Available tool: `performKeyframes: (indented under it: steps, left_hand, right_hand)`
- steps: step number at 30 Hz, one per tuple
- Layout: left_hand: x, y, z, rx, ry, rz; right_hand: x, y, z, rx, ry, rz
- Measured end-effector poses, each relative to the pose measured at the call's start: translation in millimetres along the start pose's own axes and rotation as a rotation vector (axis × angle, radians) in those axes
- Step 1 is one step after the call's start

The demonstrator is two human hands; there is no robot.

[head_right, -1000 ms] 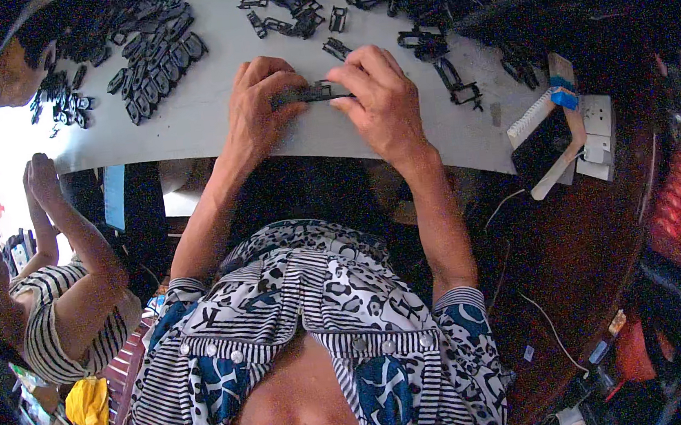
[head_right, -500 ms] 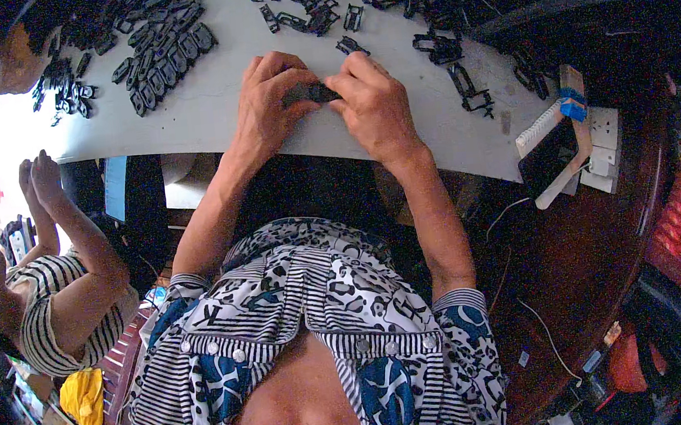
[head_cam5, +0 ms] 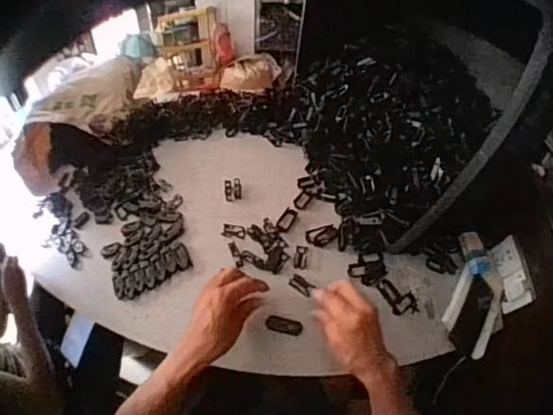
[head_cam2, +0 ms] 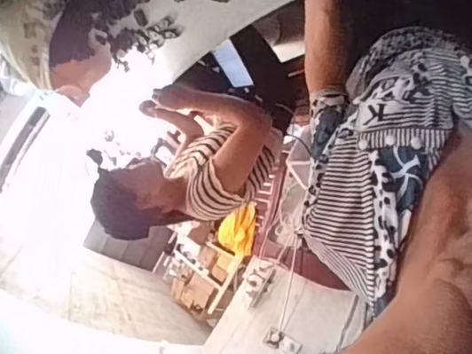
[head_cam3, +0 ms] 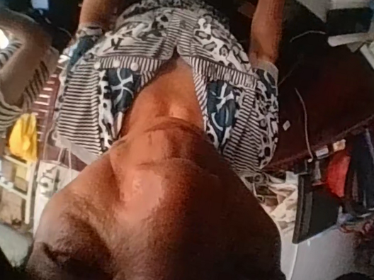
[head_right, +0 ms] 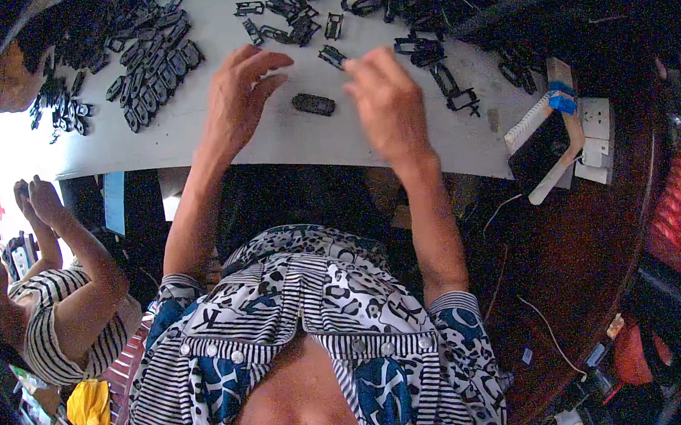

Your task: The person assembles small black plastic components by fitting pieces together by hand and arranges the assembled units in rows on the table.

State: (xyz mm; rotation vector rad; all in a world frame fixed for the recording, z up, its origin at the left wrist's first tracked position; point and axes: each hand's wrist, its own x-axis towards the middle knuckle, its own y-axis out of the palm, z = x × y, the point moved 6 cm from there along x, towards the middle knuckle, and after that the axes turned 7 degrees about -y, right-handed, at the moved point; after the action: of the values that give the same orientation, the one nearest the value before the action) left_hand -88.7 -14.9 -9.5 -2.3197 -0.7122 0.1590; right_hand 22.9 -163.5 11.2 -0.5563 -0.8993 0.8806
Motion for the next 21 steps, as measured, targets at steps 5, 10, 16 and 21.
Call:
performKeyframes:
  steps: [5,10,16,21]
  left_hand:
    - [29.8,20.7,-35.0,0.222,0.297,-0.065]
    - [39.2,47.2,-34.0,0.338,0.39,0.009]
    - [28.0,38.5,-25.9,0.176,0.262,0.061]
    - [24.5,34.9,-19.9,0.067,0.191,0.01]
  right_hand:
    - [8.2,-43.9,-45.2,-0.36,0.161,-0.088]
    - [25.2,-37.9,-52.4,-0.541,0.065,0.037]
    - [32.1,-25.5,-57.7,-0.38,-0.045,-0.001]
    - [20.3,-14.3,-66.9,0.322,0.317,-0.158]
